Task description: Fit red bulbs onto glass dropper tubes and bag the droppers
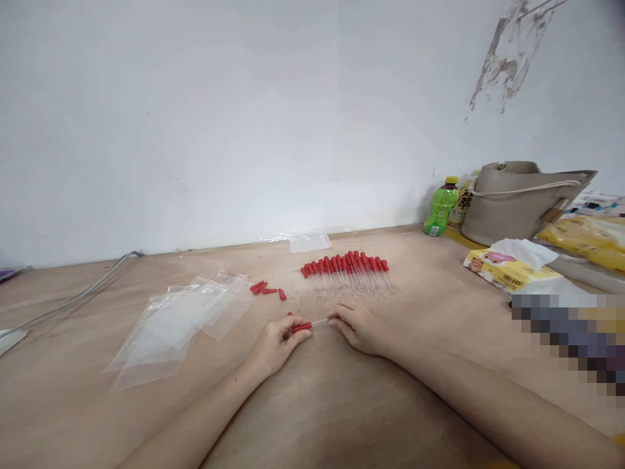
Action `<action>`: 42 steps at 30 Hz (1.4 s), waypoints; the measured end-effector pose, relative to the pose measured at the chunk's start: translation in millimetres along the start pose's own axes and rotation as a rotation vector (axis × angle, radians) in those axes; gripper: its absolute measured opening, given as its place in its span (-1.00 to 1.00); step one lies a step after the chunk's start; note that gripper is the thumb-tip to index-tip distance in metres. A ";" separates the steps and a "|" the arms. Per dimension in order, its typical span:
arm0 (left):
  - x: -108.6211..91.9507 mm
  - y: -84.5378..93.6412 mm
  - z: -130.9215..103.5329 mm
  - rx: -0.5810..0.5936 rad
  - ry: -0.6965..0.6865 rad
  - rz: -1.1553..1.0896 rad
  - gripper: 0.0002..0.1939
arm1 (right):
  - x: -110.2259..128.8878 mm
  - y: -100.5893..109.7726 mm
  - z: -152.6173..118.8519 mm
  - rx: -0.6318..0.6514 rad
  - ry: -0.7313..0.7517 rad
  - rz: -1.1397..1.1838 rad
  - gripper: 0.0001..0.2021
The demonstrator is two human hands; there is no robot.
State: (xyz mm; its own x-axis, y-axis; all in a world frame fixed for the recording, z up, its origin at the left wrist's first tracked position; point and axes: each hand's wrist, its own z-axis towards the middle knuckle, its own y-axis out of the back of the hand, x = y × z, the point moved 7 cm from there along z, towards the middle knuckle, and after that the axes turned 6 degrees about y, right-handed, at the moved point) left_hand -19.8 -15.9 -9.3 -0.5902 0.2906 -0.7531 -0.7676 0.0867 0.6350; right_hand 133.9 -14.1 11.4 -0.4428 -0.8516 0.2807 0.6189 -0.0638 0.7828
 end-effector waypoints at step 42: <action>-14.4 26.2 -3.0 -0.240 -0.259 0.308 -0.73 | -3.6 19.3 8.0 0.053 -0.258 -0.023 -0.83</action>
State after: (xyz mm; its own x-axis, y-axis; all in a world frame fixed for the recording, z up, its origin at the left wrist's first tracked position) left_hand -32.2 -20.7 17.7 -0.7411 0.4992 -0.4488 -0.6207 -0.2549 0.7414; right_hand 142.2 -8.1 29.9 -0.6114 -0.6890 0.3893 0.5750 -0.0489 0.8167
